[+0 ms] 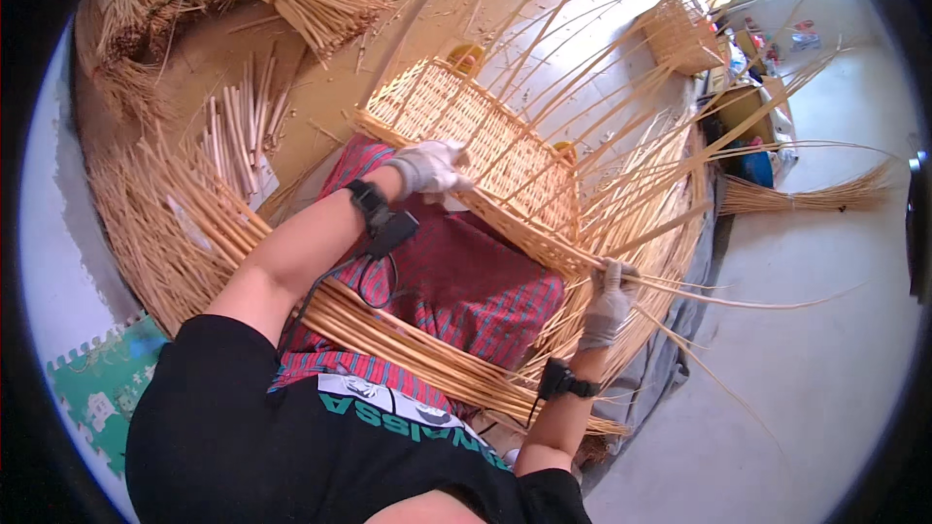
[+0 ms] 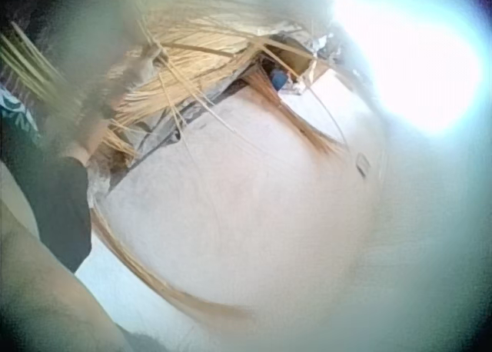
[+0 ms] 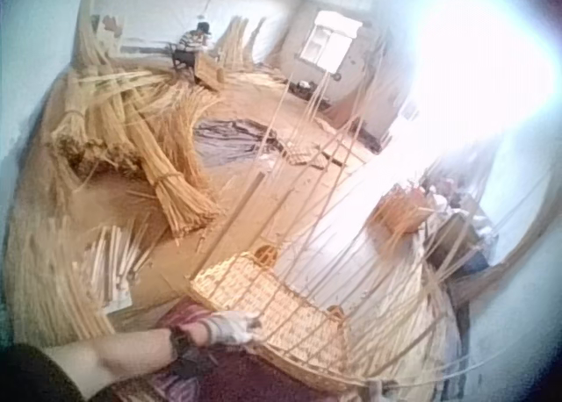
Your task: The recorder is weaving a wicker basket using long wooden or reed strips, measuring its dimensions with a tape measure.
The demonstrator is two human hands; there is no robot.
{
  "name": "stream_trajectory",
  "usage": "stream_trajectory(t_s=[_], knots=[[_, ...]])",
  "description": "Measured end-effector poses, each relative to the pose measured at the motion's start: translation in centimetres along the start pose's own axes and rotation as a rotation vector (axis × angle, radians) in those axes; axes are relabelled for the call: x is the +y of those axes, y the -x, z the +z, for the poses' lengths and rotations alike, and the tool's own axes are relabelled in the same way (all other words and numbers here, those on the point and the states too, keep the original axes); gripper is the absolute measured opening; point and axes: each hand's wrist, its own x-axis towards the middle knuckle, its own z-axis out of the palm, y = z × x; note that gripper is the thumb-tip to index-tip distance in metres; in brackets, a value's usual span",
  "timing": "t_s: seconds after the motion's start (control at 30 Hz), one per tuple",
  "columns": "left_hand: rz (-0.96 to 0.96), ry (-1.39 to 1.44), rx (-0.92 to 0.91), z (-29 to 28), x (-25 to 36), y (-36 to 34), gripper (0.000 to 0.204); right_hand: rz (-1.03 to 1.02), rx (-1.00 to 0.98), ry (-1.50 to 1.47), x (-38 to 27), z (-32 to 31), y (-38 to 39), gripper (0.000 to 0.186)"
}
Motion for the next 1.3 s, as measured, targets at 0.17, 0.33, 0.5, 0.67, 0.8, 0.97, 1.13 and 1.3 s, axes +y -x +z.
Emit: stream_trajectory(t_s=[0.17,0.33,0.5,0.67,0.8,0.97,1.13,1.3], knots=[[-0.068,0.232,-0.009,1.6,-2.1,-1.0,0.017,-0.162,-0.345,0.038,-0.5,7.5,0.5,0.02],[0.158,0.067,0.509,5.8,-3.8,-1.6,0.019,-0.393,-0.592,0.334,-6.3,18.9,-8.3,0.037],[0.108,0.154,0.555,6.0,-3.2,-2.3,0.032,-0.771,-0.266,0.25,-4.6,32.3,-10.2,0.071],[-0.074,0.374,0.29,4.3,-1.9,-1.2,0.028,-0.513,-0.114,-0.227,-3.1,29.7,-7.8,0.046],[0.013,0.237,0.348,3.9,-1.1,-0.7,0.026,-0.398,-0.142,-0.108,-5.2,24.9,-8.6,0.032],[-0.094,0.278,0.288,3.7,-0.5,-0.7,0.024,-0.437,-0.086,-0.049,-6.3,25.5,-7.5,0.022],[-0.115,0.322,0.228,3.6,-1.1,-0.6,0.022,-0.479,-0.408,-0.17,-7.0,25.0,-4.6,0.016],[0.068,-0.001,0.434,4.9,-1.8,-1.0,0.051,-0.444,-0.506,0.125,-6.8,23.8,-6.6,0.033]])
